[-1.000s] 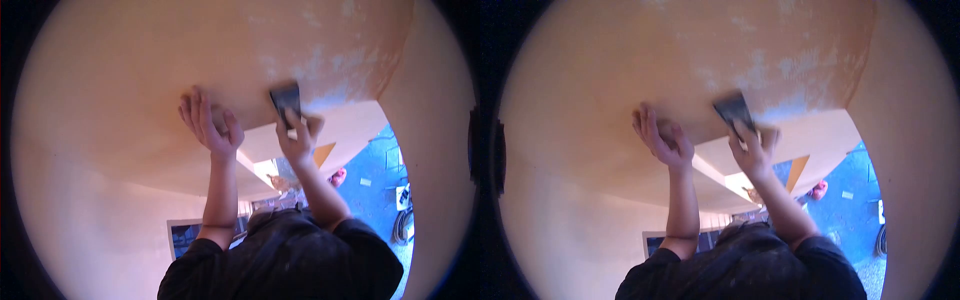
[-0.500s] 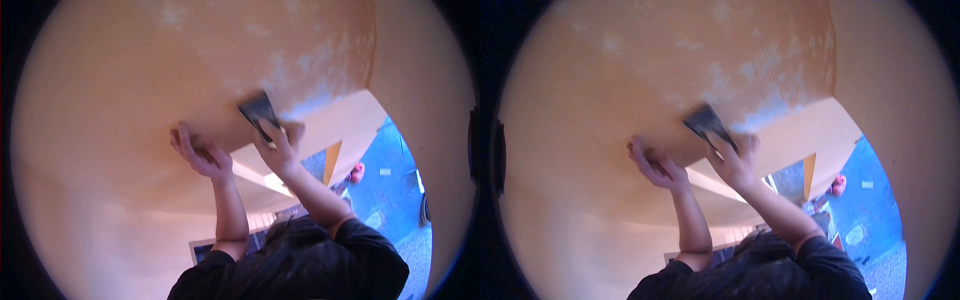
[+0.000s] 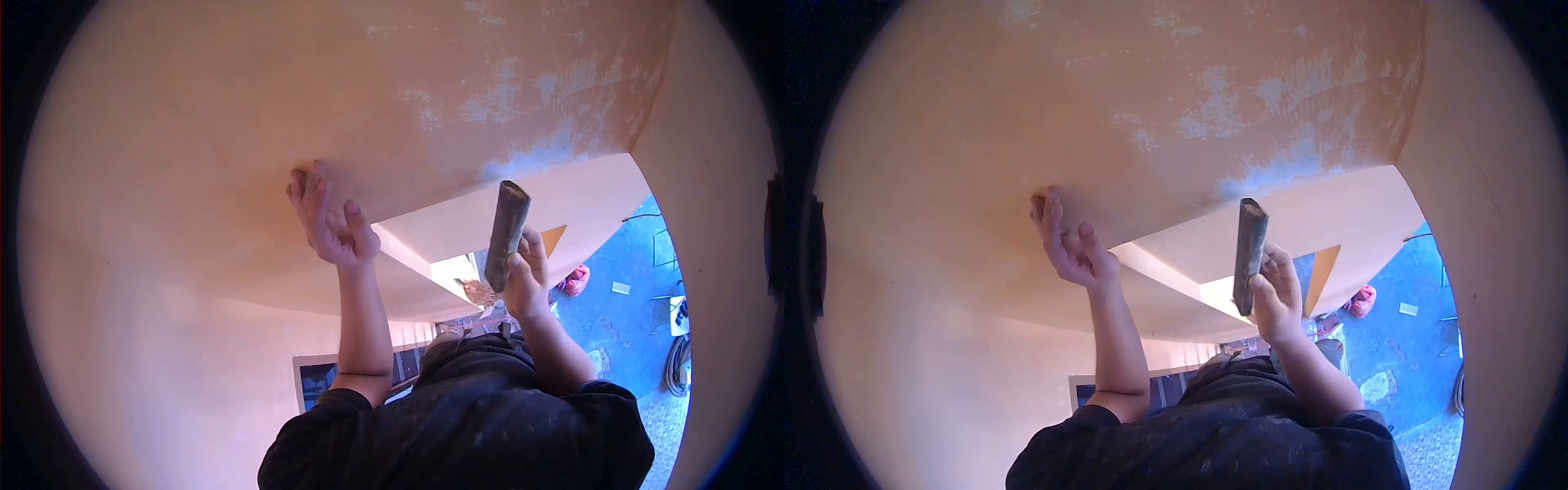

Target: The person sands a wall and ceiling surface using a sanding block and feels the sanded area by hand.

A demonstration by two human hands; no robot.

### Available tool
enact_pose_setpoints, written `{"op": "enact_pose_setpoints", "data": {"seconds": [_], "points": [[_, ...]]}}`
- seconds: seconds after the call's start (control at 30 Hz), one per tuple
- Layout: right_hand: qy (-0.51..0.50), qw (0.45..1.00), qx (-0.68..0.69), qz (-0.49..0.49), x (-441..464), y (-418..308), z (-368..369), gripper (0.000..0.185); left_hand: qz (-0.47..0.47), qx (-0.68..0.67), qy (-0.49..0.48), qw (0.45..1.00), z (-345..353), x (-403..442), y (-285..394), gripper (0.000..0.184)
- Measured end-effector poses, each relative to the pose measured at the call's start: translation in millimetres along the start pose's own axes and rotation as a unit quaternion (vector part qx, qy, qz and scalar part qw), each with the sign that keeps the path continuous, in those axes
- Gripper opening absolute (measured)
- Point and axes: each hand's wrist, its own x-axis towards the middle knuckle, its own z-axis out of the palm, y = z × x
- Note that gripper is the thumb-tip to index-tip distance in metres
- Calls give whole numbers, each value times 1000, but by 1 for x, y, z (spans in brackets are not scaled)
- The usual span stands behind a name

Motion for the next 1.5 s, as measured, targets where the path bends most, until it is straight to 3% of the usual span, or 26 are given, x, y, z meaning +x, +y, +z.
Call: {"op": "enact_pose_setpoints", "data": {"seconds": [0.1,0.27,0.4,0.47,0.5,0.57,0.63,0.73,0.9,0.97,1.0,1.07,1.17,1.23,1.43,1.5], "points": [[-96,970,179,135,4,-12,-16,58,0,8,11,1000,4,1,2,39],[-139,909,343,193,5,-14,-8,79,-8,21,13,1000,8,0,4,44],[-220,889,355,186,4,-4,-18,76,12,49,1,999,5,-3,3,47],[-173,950,169,198,1,-11,-20,73,22,74,-12,997,3,-2,4,49],[-184,947,166,203,2,-13,-15,73,30,94,-25,995,3,-2,3,50],[-138,981,19,136,2,-21,-3,69,23,102,-15,994,2,-5,-1,51],[-147,978,12,148,8,-25,6,74,18,89,-18,996,4,-6,0,50],[-138,975,101,143,12,-19,14,89,14,97,-21,995,2,-8,0,49],[-81,977,160,118,13,-16,21,85,3,56,-18,998,0,-9,0,50],[-74,977,173,97,15,-20,23,80,28,-9,-25,999,-1,-6,0,67],[-80,977,176,90,16,-20,22,77,26,-9,-24,999,-3,-6,2,67],[-60,977,178,98,17,-24,23,76,20,-38,-54,998,-6,-5,4,91],[-48,979,174,97,20,-27,31,74,72,-12,-113,991,-13,-24,-10,99],[-55,980,170,91,22,-25,34,73,-8,-41,-166,985,-21,-5,30,97],[-71,978,174,86,22,-16,45,68,-18,-53,-196,979,-20,-2,47,93],[-44,964,233,121,21,-16,51,67,-32,-55,-211,976,-21,-6,44,92]]}}
